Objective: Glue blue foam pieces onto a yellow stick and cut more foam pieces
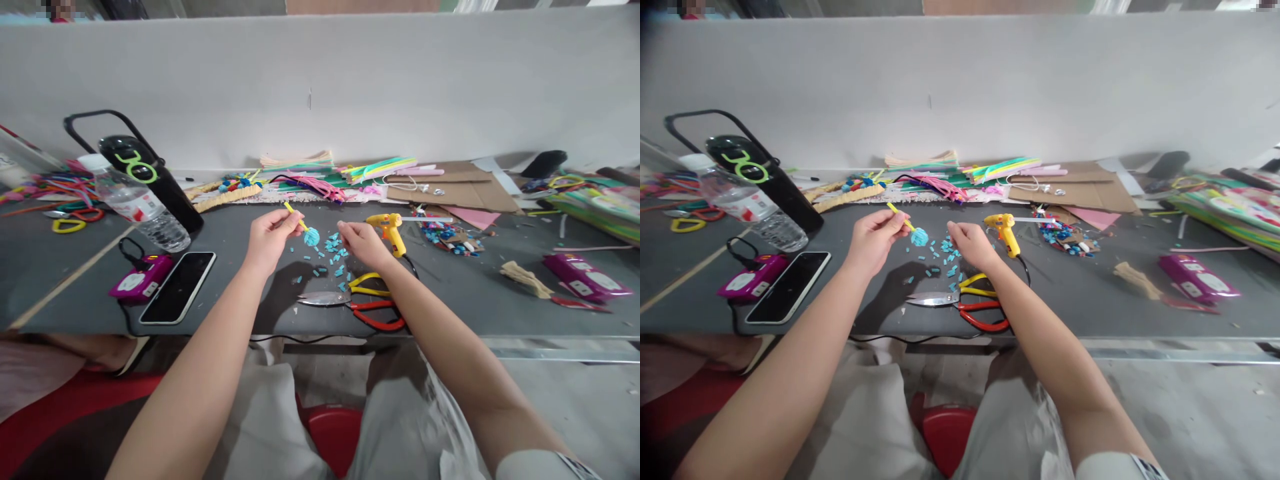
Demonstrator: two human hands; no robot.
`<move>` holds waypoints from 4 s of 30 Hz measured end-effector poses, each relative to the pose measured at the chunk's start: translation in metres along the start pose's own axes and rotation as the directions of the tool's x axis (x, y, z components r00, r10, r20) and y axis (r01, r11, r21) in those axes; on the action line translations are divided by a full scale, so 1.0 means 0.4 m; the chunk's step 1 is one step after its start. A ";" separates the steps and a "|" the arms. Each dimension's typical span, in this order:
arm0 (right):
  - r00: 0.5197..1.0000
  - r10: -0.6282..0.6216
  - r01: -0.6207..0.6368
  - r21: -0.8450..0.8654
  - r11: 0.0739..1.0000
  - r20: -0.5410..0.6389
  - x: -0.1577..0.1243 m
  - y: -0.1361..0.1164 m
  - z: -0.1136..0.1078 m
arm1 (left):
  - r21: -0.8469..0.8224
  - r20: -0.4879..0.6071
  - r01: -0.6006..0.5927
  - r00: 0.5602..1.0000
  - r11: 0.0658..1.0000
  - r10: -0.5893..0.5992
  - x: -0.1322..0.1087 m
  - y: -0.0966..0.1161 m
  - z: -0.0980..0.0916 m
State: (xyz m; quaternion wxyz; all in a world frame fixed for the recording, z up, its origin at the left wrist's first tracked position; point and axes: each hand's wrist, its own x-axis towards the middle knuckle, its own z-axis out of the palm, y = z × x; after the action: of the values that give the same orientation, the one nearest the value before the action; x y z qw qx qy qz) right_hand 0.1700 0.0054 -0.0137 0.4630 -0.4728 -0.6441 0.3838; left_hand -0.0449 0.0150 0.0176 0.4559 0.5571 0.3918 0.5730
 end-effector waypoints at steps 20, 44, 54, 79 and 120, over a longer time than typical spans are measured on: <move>0.978 -0.033 -0.040 0.342 0.939 0.206 -0.021 -0.023 0.015 | 0.009 0.071 0.047 0.996 0.999 -0.048 -0.030 0.013 0.038; 0.987 -0.018 -0.031 0.299 0.954 0.160 -0.022 -0.022 0.022 | 0.031 0.060 0.039 0.997 0.999 -0.041 -0.036 0.010 0.049; 0.982 -0.059 0.011 0.259 0.966 0.178 -0.024 -0.026 0.028 | 0.047 0.047 0.046 0.998 0.998 -0.048 -0.037 0.009 0.050; 0.982 -0.030 -0.025 0.286 0.958 0.188 -0.019 -0.017 0.029 | 0.056 0.070 0.058 0.996 0.997 -0.061 -0.036 0.009 0.049; 0.961 0.139 -0.243 -0.493 0.835 -0.238 -0.003 0.100 -0.234 | 0.006 -0.038 0.078 0.996 0.997 -0.077 0.024 -0.029 -0.018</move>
State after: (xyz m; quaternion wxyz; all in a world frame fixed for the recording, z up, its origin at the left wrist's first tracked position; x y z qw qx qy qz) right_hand 0.2700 0.0199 -0.0253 0.3379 -0.6767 -0.6250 0.1932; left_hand -0.0509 0.0278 0.0086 0.4683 0.5321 0.4238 0.5639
